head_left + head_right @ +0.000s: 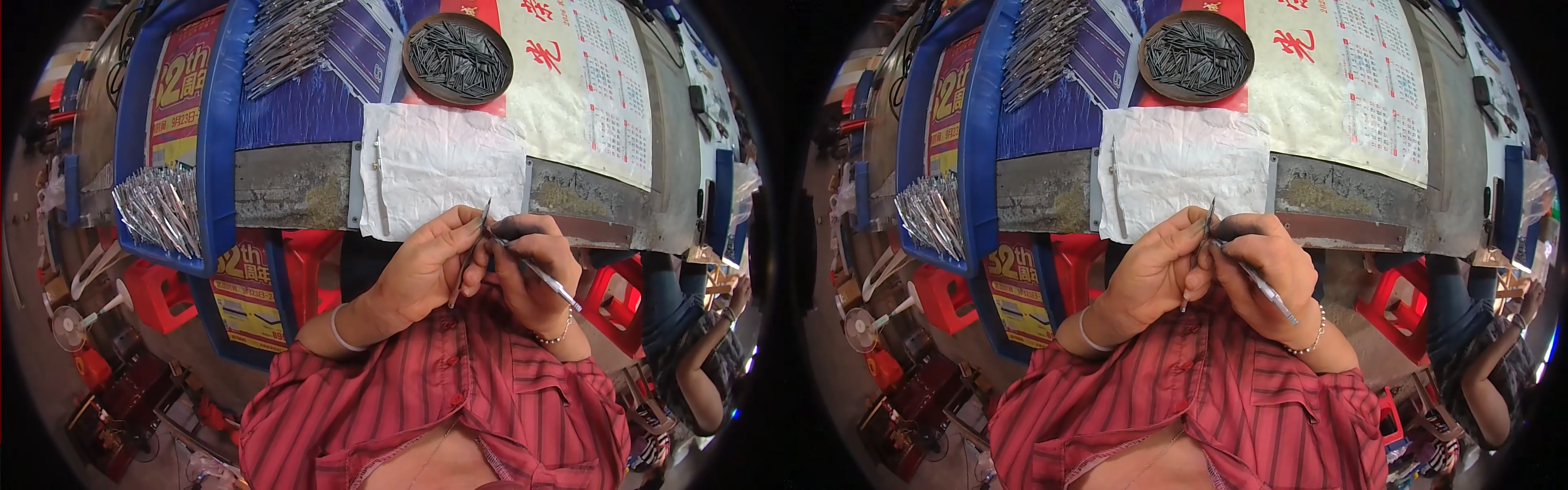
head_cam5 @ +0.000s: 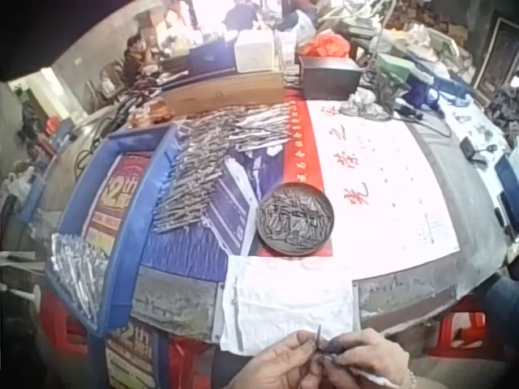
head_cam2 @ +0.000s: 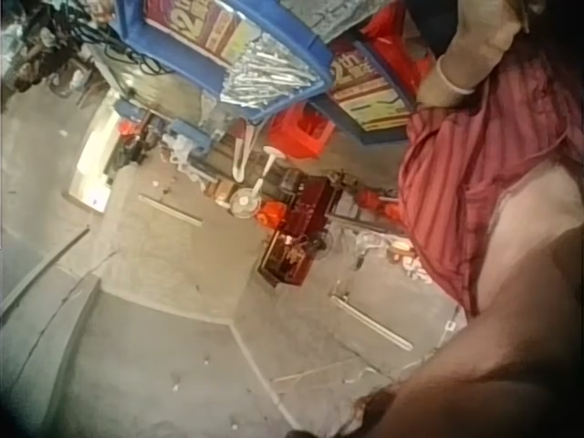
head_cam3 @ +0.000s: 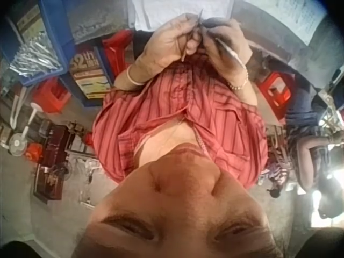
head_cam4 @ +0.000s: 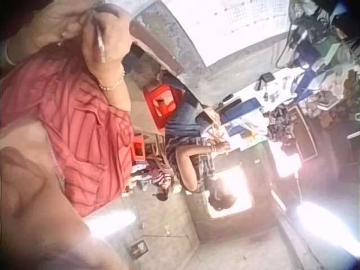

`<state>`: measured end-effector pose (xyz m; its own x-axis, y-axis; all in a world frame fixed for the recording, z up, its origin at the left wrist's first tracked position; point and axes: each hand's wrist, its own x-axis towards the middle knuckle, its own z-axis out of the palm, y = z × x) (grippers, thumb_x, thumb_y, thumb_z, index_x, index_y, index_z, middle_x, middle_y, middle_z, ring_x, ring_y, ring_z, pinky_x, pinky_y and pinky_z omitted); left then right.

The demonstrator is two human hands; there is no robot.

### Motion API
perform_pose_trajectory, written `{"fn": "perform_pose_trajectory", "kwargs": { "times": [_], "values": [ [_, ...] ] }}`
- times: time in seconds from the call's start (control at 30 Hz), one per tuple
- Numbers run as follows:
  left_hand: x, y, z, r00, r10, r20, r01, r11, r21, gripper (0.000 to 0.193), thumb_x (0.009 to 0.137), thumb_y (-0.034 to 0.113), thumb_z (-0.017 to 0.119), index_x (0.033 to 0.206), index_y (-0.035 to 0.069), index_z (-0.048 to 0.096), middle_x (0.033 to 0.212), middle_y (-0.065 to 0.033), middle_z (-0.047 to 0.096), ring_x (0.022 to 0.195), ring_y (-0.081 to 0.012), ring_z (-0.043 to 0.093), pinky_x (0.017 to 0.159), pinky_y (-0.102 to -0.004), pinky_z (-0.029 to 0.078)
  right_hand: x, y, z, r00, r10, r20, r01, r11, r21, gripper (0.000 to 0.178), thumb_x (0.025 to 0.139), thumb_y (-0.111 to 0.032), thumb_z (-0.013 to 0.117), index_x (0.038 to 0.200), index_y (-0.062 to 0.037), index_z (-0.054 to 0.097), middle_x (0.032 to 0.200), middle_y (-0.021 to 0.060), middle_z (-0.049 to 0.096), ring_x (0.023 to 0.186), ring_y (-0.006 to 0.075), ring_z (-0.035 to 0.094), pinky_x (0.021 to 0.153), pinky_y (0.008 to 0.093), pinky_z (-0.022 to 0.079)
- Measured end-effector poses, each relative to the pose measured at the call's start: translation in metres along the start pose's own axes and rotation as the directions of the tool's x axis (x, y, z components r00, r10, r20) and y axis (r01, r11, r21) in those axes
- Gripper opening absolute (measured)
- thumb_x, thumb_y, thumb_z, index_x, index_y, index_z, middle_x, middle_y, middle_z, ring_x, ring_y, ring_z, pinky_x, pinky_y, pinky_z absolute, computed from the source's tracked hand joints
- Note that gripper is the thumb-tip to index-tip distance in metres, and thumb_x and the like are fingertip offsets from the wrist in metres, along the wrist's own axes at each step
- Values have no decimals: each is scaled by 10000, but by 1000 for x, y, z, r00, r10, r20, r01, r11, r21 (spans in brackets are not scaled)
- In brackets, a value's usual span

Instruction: Assembling small metal hardware components manually at a workbench.

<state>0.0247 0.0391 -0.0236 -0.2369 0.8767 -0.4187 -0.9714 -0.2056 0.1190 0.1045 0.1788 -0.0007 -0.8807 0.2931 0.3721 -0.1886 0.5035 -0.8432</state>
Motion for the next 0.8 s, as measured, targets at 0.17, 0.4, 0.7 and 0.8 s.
{"fn": "perform_pose_trajectory", "kwargs": {
  "times": [0.17, 0.4, 0.7, 0.8],
  "values": [
    [1, -3, -4, 1000, 4, -1, -4, 999, -47, 183, 977, 213, 442, 1071, 61, 480, 786, -35, 557, 567, -104, 542, 513, -236, 446, -1, 2, 2, 1000, -25, 2, 26, 999, -39, 249, 721, 51, 694, 908, -28, 549, 882, 172, 633, 717, 263, 642, 587, 284, 499],
    [2, 0, 2, 999, -22, 23, 24, 998, -64, 168, 988, 187, 399, 1075, 55, 456, 778, -42, 581, 548, -109, 525, 458, -231, 407, -5, -1, -1, 993, 101, -58, -100, 995, 18, 227, 722, 17, 715, 867, -58, 558, 886, 140, 648, 726, 229, 649, 597, 276, 502],
    [4, 0, 2, 1000, -14, -4, 13, 999, -44, 177, 973, 218, 451, 1056, 64, 478, 761, -40, 556, 545, -105, 537, 474, -236, 444, -1, 0, 0, 996, 76, -48, -76, 997, -2, 231, 740, 20, 703, 886, -50, 537, 875, 154, 642, 720, 240, 647, 577, 282, 499],
    [5, -2, 1, 1000, 1, -6, -2, 1000, -25, 177, 973, 219, 451, 1056, 65, 476, 753, -38, 550, 547, -104, 539, 472, -232, 441, -3, 3, 2, 999, 12, -45, -12, 1000, 0, 250, 732, 32, 701, 899, -37, 528, 876, 168, 636, 714, 260, 643, 567, 294, 498]
  ]
}}
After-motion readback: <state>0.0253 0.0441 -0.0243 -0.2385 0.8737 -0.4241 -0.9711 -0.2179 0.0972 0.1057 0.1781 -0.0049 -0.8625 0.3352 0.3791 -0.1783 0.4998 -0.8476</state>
